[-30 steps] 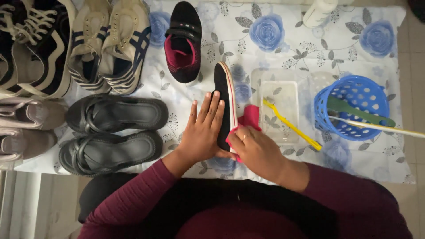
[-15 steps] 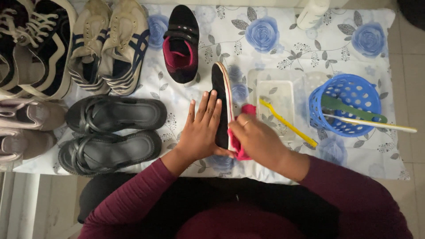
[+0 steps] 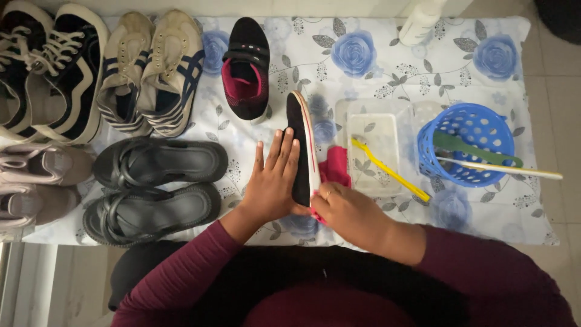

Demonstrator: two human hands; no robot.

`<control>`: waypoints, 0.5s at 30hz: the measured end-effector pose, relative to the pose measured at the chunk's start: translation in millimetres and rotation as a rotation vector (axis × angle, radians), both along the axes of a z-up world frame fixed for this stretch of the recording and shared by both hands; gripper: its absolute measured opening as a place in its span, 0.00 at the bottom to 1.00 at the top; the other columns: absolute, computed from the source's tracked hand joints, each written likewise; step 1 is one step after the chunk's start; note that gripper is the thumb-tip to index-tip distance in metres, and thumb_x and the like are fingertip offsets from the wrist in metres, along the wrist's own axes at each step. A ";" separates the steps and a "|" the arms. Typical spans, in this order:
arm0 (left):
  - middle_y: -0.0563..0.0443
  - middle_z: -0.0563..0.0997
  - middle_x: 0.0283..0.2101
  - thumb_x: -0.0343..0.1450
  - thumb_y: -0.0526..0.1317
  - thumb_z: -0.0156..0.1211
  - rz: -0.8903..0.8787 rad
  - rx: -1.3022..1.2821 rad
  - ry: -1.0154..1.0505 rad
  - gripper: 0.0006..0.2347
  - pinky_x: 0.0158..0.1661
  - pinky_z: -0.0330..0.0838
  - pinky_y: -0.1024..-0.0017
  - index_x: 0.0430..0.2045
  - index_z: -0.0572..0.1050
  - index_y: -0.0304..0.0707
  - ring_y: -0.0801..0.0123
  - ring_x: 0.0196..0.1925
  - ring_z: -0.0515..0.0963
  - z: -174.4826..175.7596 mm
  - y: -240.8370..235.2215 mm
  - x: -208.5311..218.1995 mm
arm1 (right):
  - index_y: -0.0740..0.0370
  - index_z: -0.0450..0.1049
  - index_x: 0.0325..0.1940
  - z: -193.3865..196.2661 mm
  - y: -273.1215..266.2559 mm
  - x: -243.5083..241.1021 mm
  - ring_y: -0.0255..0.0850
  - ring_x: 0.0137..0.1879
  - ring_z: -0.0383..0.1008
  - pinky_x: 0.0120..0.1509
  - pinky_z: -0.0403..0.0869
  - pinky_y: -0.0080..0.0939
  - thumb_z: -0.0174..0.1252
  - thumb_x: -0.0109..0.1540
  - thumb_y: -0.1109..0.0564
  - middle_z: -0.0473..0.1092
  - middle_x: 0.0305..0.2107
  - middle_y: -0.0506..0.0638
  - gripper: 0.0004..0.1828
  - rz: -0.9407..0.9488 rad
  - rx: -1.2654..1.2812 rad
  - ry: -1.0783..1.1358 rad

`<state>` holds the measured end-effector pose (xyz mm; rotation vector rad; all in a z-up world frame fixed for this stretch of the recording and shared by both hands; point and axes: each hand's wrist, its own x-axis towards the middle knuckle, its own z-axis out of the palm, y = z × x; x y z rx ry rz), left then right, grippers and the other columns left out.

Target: The person cleans a black shoe with a red interior using a yellow brush and a pink cloth. They scrub the white sole and the upper part of the shoe, occasionally wiping it with the cloth. Other shoes are visible on the table.

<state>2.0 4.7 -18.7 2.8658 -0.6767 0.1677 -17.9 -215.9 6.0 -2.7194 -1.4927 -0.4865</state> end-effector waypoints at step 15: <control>0.33 0.43 0.78 0.50 0.86 0.39 -0.006 -0.001 -0.092 0.66 0.71 0.34 0.40 0.74 0.43 0.27 0.44 0.80 0.41 -17.5 1.2 2.0 | 0.62 0.71 0.32 27.4 37.7 14.5 0.44 0.30 0.70 0.28 0.71 0.37 0.54 0.65 0.61 0.63 0.26 0.51 0.06 -0.018 0.048 -0.116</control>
